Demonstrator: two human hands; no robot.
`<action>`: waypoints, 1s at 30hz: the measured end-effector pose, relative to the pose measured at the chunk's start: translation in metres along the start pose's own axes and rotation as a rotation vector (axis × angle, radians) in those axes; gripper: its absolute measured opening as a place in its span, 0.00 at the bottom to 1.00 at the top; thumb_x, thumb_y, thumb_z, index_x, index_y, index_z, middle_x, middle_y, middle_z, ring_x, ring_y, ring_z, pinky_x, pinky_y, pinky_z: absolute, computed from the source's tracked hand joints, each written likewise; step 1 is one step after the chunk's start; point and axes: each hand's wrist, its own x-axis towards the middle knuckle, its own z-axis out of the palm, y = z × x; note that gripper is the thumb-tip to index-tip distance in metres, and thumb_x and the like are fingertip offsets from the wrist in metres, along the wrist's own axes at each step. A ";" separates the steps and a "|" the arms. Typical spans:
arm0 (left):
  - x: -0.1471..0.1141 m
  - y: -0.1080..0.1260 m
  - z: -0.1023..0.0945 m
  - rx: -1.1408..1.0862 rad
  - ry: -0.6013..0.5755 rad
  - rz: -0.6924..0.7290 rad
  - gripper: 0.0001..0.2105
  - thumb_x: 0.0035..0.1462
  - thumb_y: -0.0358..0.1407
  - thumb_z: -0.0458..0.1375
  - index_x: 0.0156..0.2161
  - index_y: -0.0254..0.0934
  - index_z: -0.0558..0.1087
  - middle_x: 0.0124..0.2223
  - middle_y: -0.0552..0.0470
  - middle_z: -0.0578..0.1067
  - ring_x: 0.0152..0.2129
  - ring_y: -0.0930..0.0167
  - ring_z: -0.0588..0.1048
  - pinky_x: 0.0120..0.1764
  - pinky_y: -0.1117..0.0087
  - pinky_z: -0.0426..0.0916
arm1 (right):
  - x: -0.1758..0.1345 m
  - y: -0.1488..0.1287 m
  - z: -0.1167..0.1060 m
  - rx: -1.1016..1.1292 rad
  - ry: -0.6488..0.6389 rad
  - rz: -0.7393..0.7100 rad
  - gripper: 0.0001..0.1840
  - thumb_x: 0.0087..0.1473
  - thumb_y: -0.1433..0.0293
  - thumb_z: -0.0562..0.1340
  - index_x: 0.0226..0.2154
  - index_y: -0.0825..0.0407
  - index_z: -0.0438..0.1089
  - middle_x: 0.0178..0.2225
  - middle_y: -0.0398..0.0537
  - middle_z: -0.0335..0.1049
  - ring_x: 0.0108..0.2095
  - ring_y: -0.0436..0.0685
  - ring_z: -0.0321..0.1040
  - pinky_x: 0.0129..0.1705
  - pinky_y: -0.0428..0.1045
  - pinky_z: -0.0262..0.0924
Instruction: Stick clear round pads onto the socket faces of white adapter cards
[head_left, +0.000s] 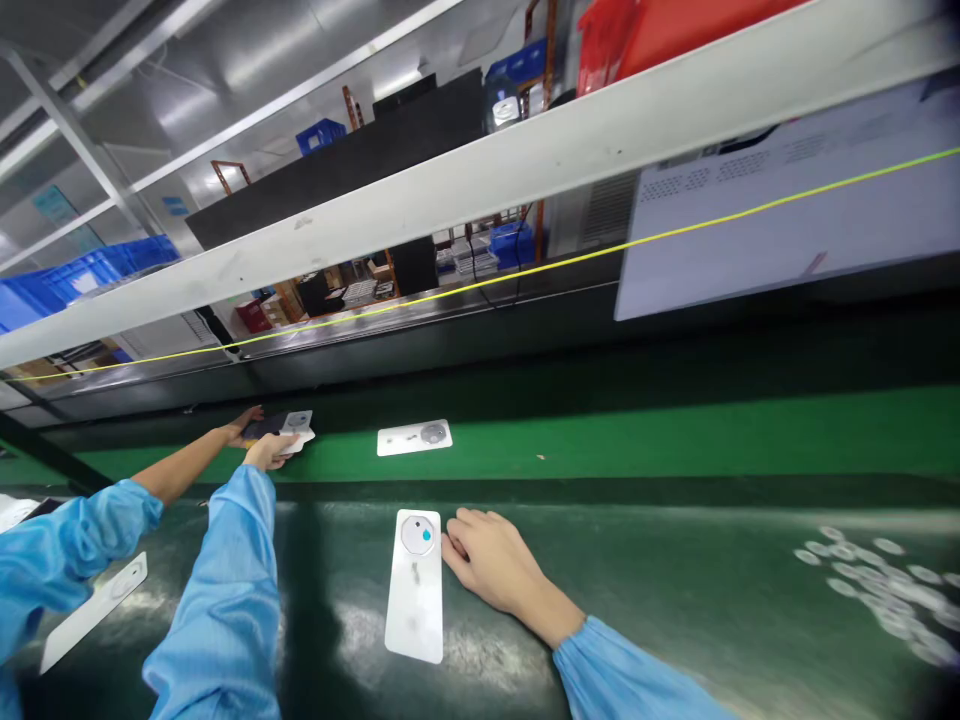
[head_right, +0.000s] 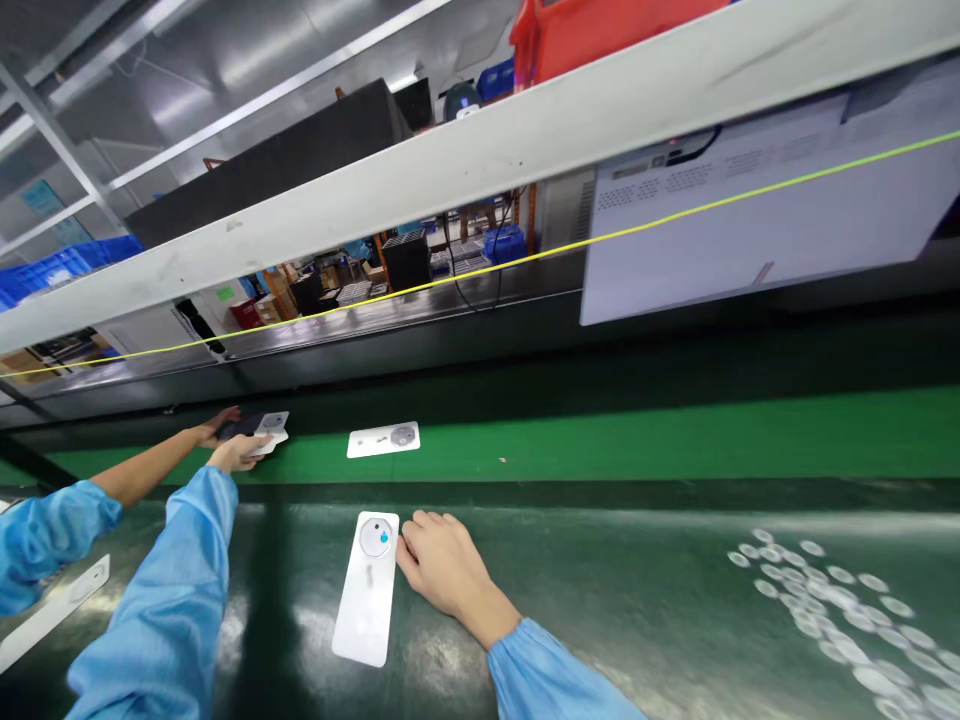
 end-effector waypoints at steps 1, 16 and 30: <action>-0.002 -0.001 0.003 -0.010 -0.050 -0.027 0.15 0.64 0.40 0.61 0.52 0.35 0.73 0.50 0.47 0.75 0.44 0.62 0.77 0.43 0.60 0.76 | 0.001 -0.001 -0.001 0.006 -0.006 0.008 0.16 0.62 0.72 0.57 0.22 0.51 0.65 0.25 0.44 0.67 0.27 0.53 0.65 0.34 0.51 0.47; -0.236 -0.047 0.042 0.148 -0.267 0.115 0.19 0.56 0.48 0.57 0.48 0.40 0.71 0.47 0.41 0.79 0.46 0.56 0.78 0.46 0.61 0.71 | -0.003 0.003 -0.008 0.555 0.135 0.241 0.24 0.66 0.56 0.48 0.20 0.47 0.49 0.19 0.39 0.52 0.23 0.52 0.52 0.28 0.48 0.47; -0.246 0.003 0.065 0.452 -0.179 0.084 0.28 0.46 0.53 0.66 0.46 0.32 0.73 0.50 0.32 0.78 0.50 0.49 0.76 0.48 0.61 0.67 | -0.090 -0.013 -0.038 1.039 0.078 0.189 0.30 0.60 0.46 0.54 0.18 0.49 0.55 0.19 0.38 0.51 0.23 0.50 0.50 0.27 0.48 0.46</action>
